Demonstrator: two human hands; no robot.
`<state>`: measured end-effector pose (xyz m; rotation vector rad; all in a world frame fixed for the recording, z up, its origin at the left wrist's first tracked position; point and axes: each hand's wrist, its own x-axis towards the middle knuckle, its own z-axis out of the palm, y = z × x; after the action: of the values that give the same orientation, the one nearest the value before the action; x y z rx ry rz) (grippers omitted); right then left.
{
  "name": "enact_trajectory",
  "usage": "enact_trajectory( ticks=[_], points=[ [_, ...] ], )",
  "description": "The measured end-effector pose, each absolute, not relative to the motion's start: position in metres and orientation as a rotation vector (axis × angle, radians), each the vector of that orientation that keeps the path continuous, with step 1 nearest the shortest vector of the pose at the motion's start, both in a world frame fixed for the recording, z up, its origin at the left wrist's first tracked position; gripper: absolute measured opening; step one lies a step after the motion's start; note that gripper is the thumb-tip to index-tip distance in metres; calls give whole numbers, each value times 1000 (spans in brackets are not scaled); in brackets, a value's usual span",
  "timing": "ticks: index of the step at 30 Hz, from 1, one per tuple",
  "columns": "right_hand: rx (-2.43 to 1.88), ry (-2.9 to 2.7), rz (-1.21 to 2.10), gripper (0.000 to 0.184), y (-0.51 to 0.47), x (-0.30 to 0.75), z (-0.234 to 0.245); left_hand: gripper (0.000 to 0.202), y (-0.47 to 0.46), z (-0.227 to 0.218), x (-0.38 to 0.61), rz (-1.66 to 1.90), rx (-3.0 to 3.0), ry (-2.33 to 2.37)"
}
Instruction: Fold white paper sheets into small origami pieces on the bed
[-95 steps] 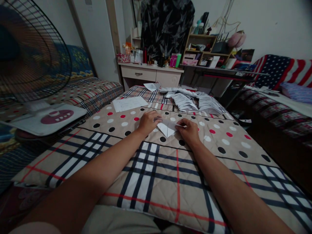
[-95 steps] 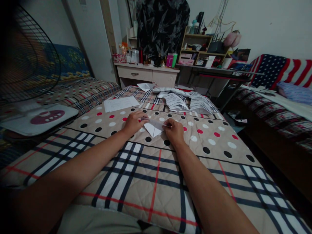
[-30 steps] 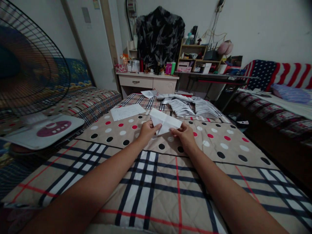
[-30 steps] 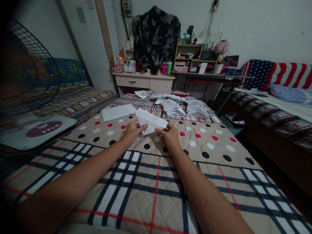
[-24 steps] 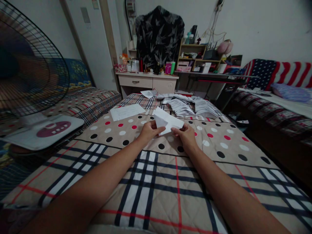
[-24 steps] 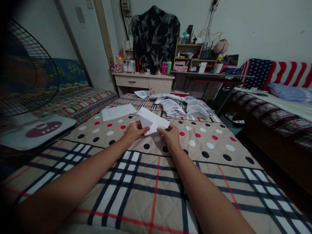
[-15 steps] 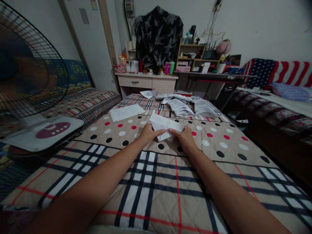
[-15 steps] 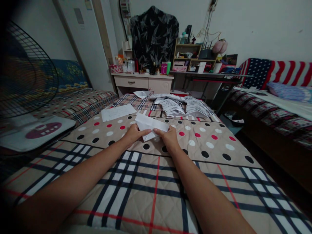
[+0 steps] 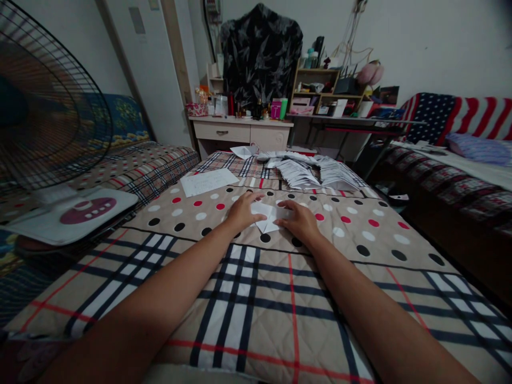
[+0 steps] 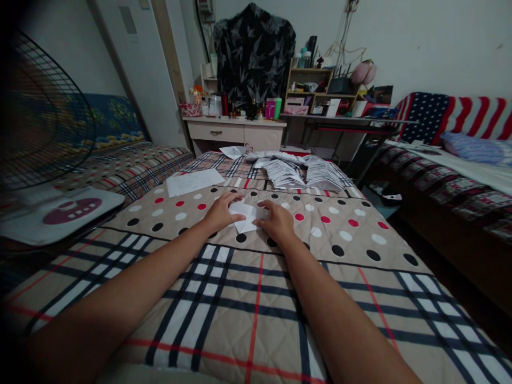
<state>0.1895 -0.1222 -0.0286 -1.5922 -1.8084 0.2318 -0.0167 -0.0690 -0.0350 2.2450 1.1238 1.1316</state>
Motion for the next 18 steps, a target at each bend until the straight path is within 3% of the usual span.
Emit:
enact_trajectory(
  ticks=[7,18],
  points=[
    [-1637,-1935,55,41,-117,190,-34,36,-62,-35,-15,808,2603,1185],
    [-1662,-1905,50,36,-121,184,-33,31,-66,-29,-9,767,2766,1199]
  ],
)
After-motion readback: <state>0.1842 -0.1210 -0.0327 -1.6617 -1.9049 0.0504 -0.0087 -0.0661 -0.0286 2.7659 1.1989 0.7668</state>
